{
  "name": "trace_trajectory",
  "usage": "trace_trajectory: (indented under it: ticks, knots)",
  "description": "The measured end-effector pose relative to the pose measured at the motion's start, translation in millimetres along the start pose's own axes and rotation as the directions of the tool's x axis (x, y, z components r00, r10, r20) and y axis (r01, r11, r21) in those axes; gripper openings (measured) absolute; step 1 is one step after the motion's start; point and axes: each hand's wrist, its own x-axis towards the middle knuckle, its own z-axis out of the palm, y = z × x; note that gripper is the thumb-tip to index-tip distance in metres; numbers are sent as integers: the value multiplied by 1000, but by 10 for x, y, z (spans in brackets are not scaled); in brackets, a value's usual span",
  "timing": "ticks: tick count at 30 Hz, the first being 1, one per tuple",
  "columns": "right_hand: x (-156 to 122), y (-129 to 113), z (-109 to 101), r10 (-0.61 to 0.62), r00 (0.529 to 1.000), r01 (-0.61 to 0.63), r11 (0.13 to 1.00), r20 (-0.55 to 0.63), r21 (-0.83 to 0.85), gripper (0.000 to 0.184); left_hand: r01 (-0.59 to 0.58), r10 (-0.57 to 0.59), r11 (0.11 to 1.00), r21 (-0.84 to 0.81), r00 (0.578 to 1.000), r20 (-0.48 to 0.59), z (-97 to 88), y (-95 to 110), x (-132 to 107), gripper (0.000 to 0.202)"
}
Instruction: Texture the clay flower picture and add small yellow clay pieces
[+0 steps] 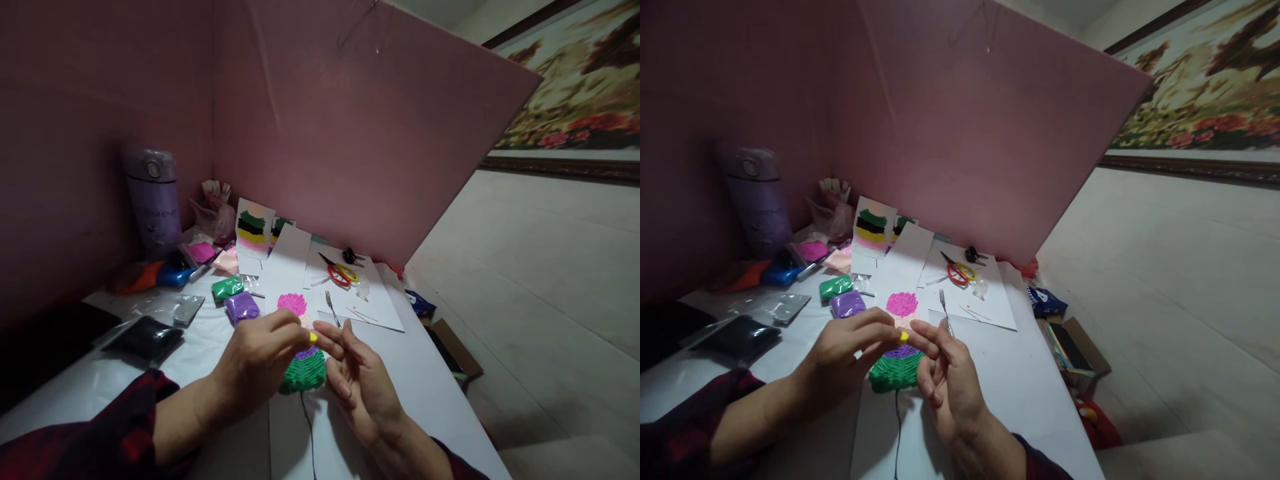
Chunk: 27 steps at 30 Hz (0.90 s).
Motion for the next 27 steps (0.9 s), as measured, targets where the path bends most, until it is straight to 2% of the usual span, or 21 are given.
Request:
trace_trajectory:
  ticks: [2, 6, 9, 12, 15, 18, 22, 27]
  knots:
    - [-2, -4, 6, 17, 1000, -17, 1000, 22, -5, 44, 19, -22, 998, 59, 999, 42, 17, -24, -19, 16]
    - [-8, -3, 17, 24, 997, -23, 1000, 72, -14, 49, -1, 3, 1000, 26, 999, -52, 8, -24, -17, 10]
    - [-19, 20, 14, 71, 986, -74, 997, 148, 14, 59, -44, 46, 999, 15, 995, -91, -5, 22, -1, 15]
    - [-42, 40, 28, 143, 957, -146, 989, 254, -7, 67, -84, 91, 988, 127, 995, -48, 7, 70, 6, 17]
    - [-61, 31, 57, 159, 923, -158, 987, 351, -32, 72, -105, 110, 967, 232, 994, -8, 18, 87, 17, 20]
    - [-52, 8, 58, 161, 901, -173, 985, 404, -6, 76, -53, 69, 990, 133, 991, -115, 2, 66, 42, 15]
    - [-15, -2, 11, 159, 896, -195, 980, 415, 46, 86, -12, 6, 1000, -19, 960, -280, -33, 35, 72, 14]
    - [-20, -9, 23, 155, 869, -196, 980, 469, 40, 92, -28, 21, 999, -24, 967, -253, -15, 39, 54, 13]
